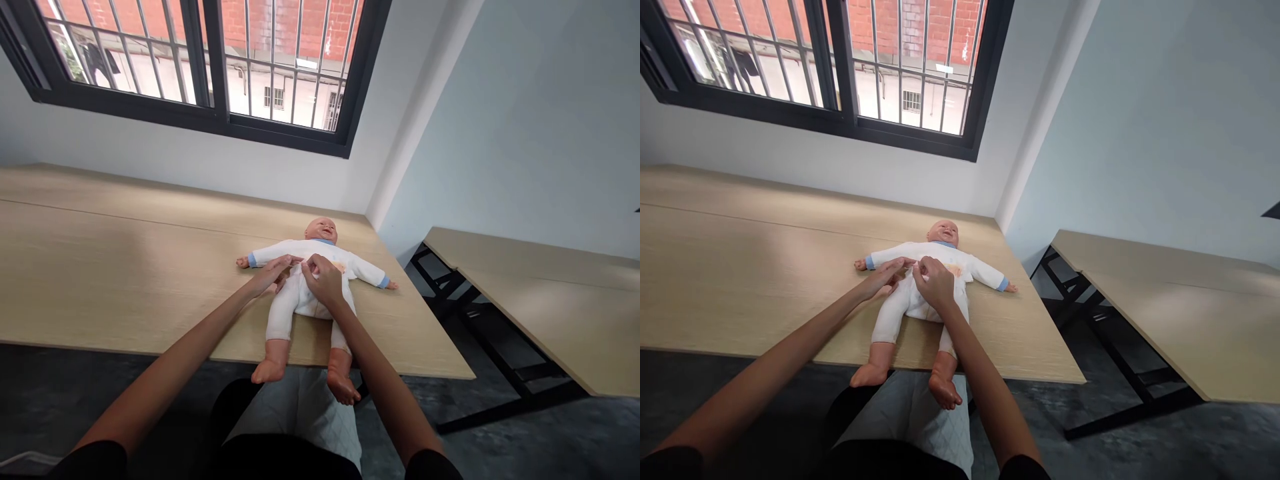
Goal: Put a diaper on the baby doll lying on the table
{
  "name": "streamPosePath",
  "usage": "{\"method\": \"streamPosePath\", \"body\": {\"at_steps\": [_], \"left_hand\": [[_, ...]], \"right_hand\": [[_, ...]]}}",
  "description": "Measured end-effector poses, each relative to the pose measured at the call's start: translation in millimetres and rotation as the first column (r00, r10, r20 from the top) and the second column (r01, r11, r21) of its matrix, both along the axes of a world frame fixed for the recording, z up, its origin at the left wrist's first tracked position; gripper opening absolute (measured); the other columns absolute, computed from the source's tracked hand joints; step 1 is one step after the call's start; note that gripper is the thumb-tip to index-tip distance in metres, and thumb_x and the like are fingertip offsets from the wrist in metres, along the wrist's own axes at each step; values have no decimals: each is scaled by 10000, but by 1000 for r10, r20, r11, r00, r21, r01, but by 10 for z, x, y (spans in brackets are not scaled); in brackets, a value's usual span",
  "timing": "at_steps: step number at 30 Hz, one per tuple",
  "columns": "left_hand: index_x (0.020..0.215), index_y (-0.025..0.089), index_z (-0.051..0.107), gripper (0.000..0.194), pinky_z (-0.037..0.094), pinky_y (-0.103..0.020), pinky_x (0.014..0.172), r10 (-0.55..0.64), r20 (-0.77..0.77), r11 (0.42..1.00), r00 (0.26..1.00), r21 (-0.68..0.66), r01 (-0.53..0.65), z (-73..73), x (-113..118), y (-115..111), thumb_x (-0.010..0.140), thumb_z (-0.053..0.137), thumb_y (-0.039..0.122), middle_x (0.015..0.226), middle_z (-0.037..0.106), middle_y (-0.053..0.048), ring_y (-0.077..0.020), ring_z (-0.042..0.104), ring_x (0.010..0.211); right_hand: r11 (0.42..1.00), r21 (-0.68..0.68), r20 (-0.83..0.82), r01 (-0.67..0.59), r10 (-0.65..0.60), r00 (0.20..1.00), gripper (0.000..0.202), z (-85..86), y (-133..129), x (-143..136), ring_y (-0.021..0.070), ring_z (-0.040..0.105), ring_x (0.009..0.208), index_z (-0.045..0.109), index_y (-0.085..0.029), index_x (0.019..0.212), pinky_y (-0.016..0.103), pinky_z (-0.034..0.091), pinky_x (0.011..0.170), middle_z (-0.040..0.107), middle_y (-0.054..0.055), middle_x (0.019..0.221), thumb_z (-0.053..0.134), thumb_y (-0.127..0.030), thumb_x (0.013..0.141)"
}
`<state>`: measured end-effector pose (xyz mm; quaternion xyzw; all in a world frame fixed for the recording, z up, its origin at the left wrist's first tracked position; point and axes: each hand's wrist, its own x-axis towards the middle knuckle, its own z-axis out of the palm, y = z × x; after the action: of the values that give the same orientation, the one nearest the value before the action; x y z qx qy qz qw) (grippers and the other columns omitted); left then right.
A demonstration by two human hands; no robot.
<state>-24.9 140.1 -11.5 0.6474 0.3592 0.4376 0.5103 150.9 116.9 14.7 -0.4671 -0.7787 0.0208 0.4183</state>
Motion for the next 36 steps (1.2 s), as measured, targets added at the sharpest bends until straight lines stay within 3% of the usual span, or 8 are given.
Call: {"method": "streamPosePath", "body": {"at_steps": [8,11,14,18,24,29,34,36], "left_hand": [[1015,141,715,502,316,-225,474,-9,-43,994,999,104,13,25,24,-93,898,496,577,706,585,-21,-108,420,525],[989,151,735,410,453,-273,675,-12,-43,983,999,184,19,38,43,-126,908,528,496,935,659,-73,-176,574,766],[1049,174,733,357,395,-351,1008,-3,-106,930,994,364,41,37,54,-147,944,494,418,1170,628,-101,-240,547,1139],[1233,215,660,418,376,-374,1054,78,-309,854,948,511,96,4,21,-162,986,392,419,1296,553,-100,-247,518,1215],[1290,255,614,480,458,-362,942,145,-459,834,876,534,142,12,-18,-200,1002,296,471,1352,470,-86,-230,584,1081],[1324,309,583,468,427,-393,1005,143,-485,839,863,522,154,42,7,-242,989,321,503,1323,412,-79,-241,540,1130],[1362,330,544,488,456,-401,969,143,-508,864,849,482,143,17,-3,-231,989,289,515,1325,373,-75,-206,577,987],[1343,317,564,489,445,-407,987,152,-505,864,850,485,134,9,-11,-223,991,284,508,1327,363,-77,-212,572,1014]], "right_hand": [[964,-91,114,250,-239,964,190,-73,132,114,218,511,743,388,-232,653,317,359,723,540,12,640,490,-233,813],[965,-132,76,226,-217,973,160,-97,145,150,225,507,752,398,-236,671,324,380,743,546,13,648,507,-238,788],[977,-134,-60,167,-177,982,71,-101,131,178,221,517,786,446,-227,744,328,408,782,573,21,715,511,-198,751],[993,-61,-238,105,-116,964,89,-76,105,202,219,517,855,508,-205,823,347,418,834,593,45,847,529,-199,737],[980,-18,-705,200,-154,692,201,-13,118,263,162,522,745,518,-205,855,278,437,684,577,22,842,558,-400,835],[991,-125,-834,-40,-83,546,321,-36,127,255,115,530,544,478,-223,843,245,450,565,540,-36,717,535,-538,854],[943,-219,-681,-252,38,732,394,-43,111,168,157,643,601,535,-208,811,278,510,607,625,4,746,555,-601,832],[942,-197,-704,-272,58,708,398,-17,117,203,175,671,689,550,-202,816,293,529,657,653,31,823,553,-600,830]]}}
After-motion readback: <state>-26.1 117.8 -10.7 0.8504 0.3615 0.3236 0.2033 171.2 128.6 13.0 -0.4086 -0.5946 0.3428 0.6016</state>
